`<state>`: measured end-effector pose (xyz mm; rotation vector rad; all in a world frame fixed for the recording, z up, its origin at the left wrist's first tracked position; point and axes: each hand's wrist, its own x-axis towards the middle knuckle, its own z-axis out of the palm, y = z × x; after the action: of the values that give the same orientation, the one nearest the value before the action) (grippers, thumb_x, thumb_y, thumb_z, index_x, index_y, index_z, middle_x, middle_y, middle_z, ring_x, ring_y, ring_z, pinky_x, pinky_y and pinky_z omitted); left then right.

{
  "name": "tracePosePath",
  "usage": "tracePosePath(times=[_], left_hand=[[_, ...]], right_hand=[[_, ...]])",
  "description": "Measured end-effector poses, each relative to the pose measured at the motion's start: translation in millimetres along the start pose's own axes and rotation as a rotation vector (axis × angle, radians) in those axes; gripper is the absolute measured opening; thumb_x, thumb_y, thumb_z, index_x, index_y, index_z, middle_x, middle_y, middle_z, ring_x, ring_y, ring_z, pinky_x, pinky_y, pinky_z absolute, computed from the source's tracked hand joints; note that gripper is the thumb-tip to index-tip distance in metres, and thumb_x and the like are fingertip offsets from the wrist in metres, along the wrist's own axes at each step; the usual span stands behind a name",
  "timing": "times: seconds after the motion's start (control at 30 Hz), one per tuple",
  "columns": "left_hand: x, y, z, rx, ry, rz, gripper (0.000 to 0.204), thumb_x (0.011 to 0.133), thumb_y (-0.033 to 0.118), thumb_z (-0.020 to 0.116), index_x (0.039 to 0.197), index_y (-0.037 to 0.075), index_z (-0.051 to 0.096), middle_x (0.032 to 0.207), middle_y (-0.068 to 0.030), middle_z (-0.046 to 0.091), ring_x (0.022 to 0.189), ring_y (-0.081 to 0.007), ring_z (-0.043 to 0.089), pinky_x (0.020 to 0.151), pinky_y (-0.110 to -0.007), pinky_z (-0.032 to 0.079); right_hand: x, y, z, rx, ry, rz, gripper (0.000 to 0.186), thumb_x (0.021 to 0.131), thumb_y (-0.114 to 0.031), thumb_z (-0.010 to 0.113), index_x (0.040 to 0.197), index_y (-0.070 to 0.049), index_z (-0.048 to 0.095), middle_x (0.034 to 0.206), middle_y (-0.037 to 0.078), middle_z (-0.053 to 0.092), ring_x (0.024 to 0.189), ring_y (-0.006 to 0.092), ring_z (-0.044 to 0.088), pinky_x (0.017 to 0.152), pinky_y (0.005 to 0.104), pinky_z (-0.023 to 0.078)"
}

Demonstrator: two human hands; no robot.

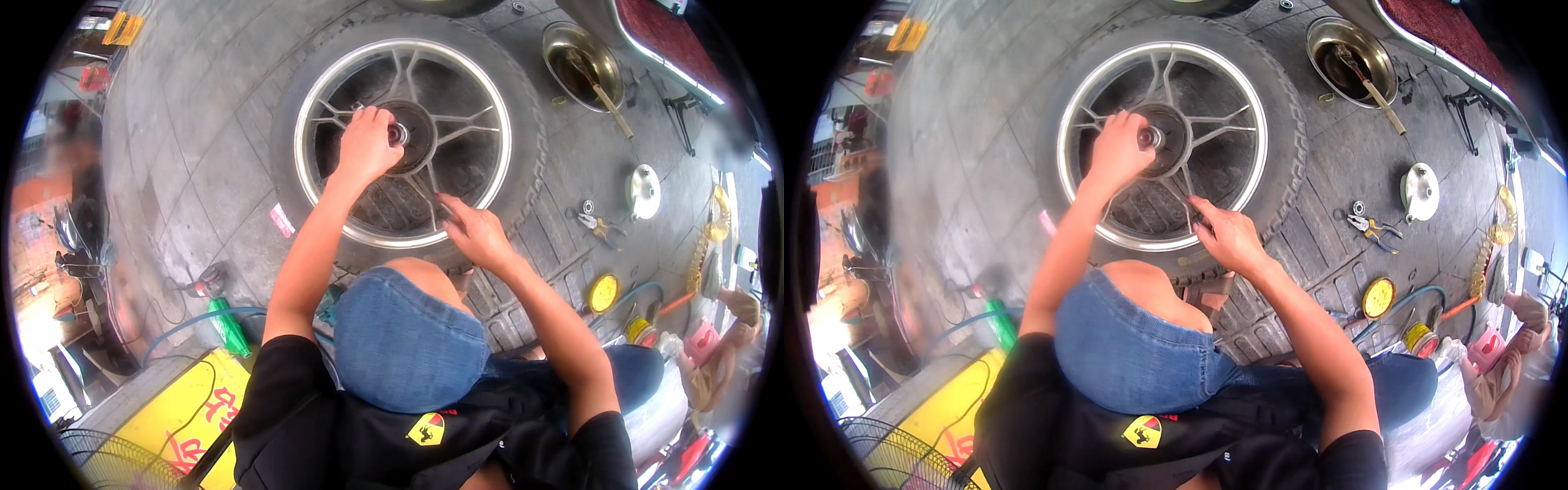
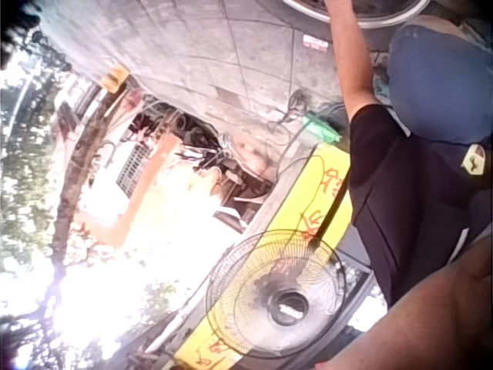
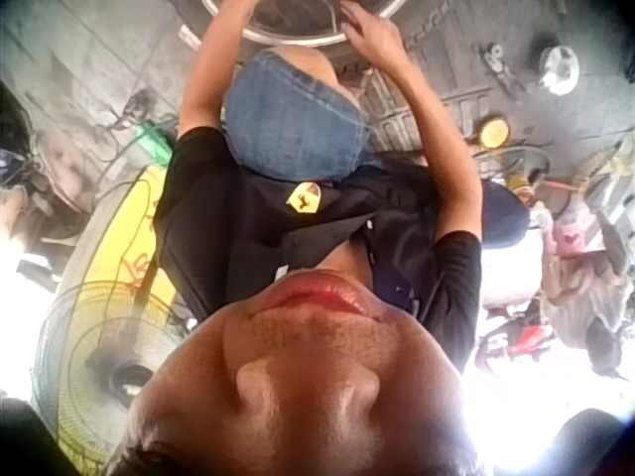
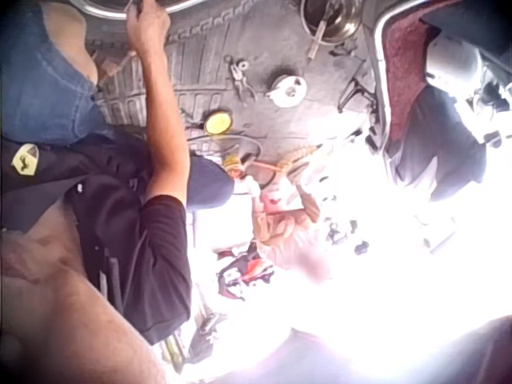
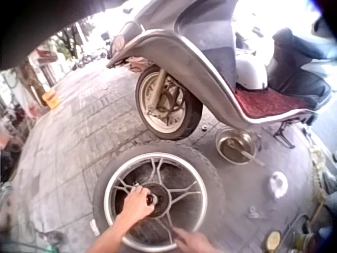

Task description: The person cleans and assembles parts of a motorcycle wheel hub, using a hammer and a punch to secure components before fitting the hub into the wheel rim.

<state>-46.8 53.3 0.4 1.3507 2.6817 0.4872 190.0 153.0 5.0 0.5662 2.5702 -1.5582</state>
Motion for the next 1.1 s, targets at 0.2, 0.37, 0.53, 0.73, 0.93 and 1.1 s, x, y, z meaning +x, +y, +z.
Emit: tracePosePath(times=[0.2,0.37,0.53,0.73,0.93,1.1], left_hand=[[-8.9,-19.3,-4.2,-0.064,-0.011,-0.005,0.034,0.069,0.015,0.073,0.100,0.005,0.062,0.102,-0.0120,0.060,0.101,-0.0313,0.057,0.086,-0.041,0.050],[6.9,3.4,-6.3,-0.046,-0.029,0.010,0.035,0.070,0.018,0.072,0.101,0.006,0.062,0.102,-0.0121,0.061,0.101,-0.0317,0.057,0.087,-0.042,0.047],[-2.9,-31.3,2.1,-0.158,-0.019,0.041,0.038,0.072,0.021,0.073,0.105,0.006,0.063,0.099,-0.0148,0.061,0.098,-0.0329,0.058,0.084,-0.043,0.047],[-2.7,-14.8,9.0,-0.164,-0.055,0.086,0.043,0.076,0.016,0.074,0.116,0.007,0.060,0.112,-0.0124,0.058,0.110,-0.0317,0.054,0.096,-0.043,0.041],[-33.0,-42.1,6.8,-0.171,0.021,-0.026,0.053,0.081,0.021,0.071,0.128,0.003,0.054,0.128,-0.0178,0.051,0.119,-0.0353,0.048,0.100,-0.044,0.041],[6.5,42.1,18.1,-0.756,-0.078,0.106,0.040,0.092,0.009,0.060,0.130,-0.002,0.051,0.123,-0.0167,0.057,0.114,-0.0249,0.057,0.095,-0.036,0.046]], right_hand=[[2.6,-1.4,11.2,-0.010,-0.020,-0.018,0.050,0.085,-0.017,0.060,0.134,-0.018,0.050,0.084,0.014,0.069,0.082,0.0362,0.066,0.073,0.0458,0.052],[-0.2,16.8,7.9,-0.108,-0.006,-0.003,0.051,0.085,-0.019,0.061,0.135,-0.019,0.049,0.096,0.013,0.069,0.088,0.0348,0.066,0.077,0.0455,0.053],[9.1,15.8,20.6,-0.065,0.028,-0.102,0.056,0.085,-0.022,0.060,0.139,-0.018,0.045,0.101,0.020,0.066,0.085,0.0381,0.065,0.075,0.0480,0.052],[-28.5,34.8,-35.0,-0.140,0.132,-0.182,0.066,0.083,-0.019,0.060,0.145,-0.019,0.036,0.091,0.017,0.065,0.079,0.0360,0.065,0.067,0.0458,0.053],[-64.3,64.3,-88.7,-0.305,0.474,-0.148,0.071,0.084,-0.022,0.063,0.148,-0.016,0.031,0.085,0.014,0.061,0.077,0.0329,0.063,0.063,0.0440,0.052],[-111.1,65.3,-144.0,-0.461,0.300,-0.040,0.065,0.086,-0.033,0.063,0.145,-0.021,0.037,0.093,0.015,0.065,0.084,0.0342,0.064,0.070,0.0448,0.052]])
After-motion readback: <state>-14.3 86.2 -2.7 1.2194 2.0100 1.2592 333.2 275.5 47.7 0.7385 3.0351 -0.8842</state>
